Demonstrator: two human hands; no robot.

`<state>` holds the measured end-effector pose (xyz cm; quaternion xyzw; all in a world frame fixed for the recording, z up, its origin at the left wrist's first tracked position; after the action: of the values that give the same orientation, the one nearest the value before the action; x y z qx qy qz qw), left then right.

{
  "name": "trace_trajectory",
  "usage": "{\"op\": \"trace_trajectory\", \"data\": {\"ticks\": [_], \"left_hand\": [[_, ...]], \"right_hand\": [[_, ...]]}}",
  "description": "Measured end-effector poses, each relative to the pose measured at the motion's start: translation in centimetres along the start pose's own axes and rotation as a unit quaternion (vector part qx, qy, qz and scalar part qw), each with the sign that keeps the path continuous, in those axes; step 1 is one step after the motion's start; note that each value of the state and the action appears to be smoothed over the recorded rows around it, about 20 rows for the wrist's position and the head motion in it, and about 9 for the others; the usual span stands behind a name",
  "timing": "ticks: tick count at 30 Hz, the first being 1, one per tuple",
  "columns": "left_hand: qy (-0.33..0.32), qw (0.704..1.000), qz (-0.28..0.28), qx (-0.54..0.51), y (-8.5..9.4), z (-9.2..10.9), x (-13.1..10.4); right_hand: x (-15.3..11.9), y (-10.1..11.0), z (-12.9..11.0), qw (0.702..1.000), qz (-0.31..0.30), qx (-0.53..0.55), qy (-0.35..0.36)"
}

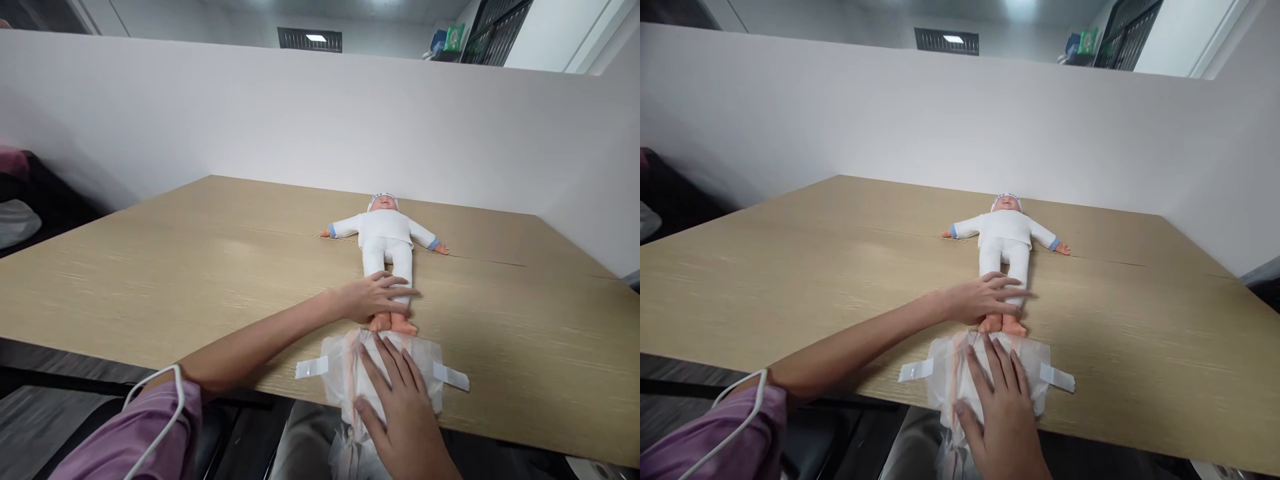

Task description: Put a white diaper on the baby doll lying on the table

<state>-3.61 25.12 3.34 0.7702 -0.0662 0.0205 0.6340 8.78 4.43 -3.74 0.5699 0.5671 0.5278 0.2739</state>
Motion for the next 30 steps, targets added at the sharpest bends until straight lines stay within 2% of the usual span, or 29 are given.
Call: {"op": "trace_trajectory", "data": {"ticks": [3, 5, 7, 10, 13, 16, 22, 27, 30], "left_hand": [[-0.032, 0.998, 0.029, -0.045, -0.1, -0.6, 0.5], [-0.029, 0.993, 0.061, -0.093, 0.6, -1.0, 0.7], [-0.017, 0.982, 0.106, -0.158, 2.1, -1.7, 0.8], [0.012, 0.948, 0.183, -0.26, 5.3, -3.3, 0.9], [0.078, 0.909, 0.242, -0.33, 8.3, -5.2, 1.0], [0.128, 0.875, 0.286, -0.369, 10.1, -6.8, 1.1], [0.131, 0.842, 0.349, -0.39, 11.4, -8.3, 0.7], [0.123, 0.828, 0.372, -0.4, 11.6, -8.6, 0.4], [0.122, 0.821, 0.378, -0.409, 11.7, -8.7, 0.2]], "right_hand": [[0.1, 0.0, 0.5, 1.0, -0.001, 0.0, 0.015], [0.4, 0.1, 1.0, 1.0, -0.009, -0.002, 0.024], [0.8, 0.3, 1.6, 0.999, -0.025, -0.002, 0.024], [1.7, 0.6, 2.6, 0.998, -0.054, 0.002, 0.016], [3.1, 0.7, 3.3, 0.997, -0.08, -0.002, 0.008], [5.2, 0.4, 4.0, 0.995, -0.099, -0.01, 0.003], [12.5, -0.9, 6.8, 0.995, -0.103, 0.0, 0.005], [20.7, -2.2, 10.6, 0.999, -0.045, 0.012, 0.011], [25.1, -2.5, 11.9, 0.999, -0.024, 0.031, 0.021]]}}
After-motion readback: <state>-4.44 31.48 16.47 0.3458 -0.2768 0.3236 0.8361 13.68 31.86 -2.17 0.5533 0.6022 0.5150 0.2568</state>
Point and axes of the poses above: each hand's wrist, its own x-axis towards the middle knuckle, its own y-axis out of the back of the hand, z = x × y, the point moved 1 cm from there along x, towards the middle knuckle, and after that the axes turned 8 degrees about -y, right-handed, at the moved point
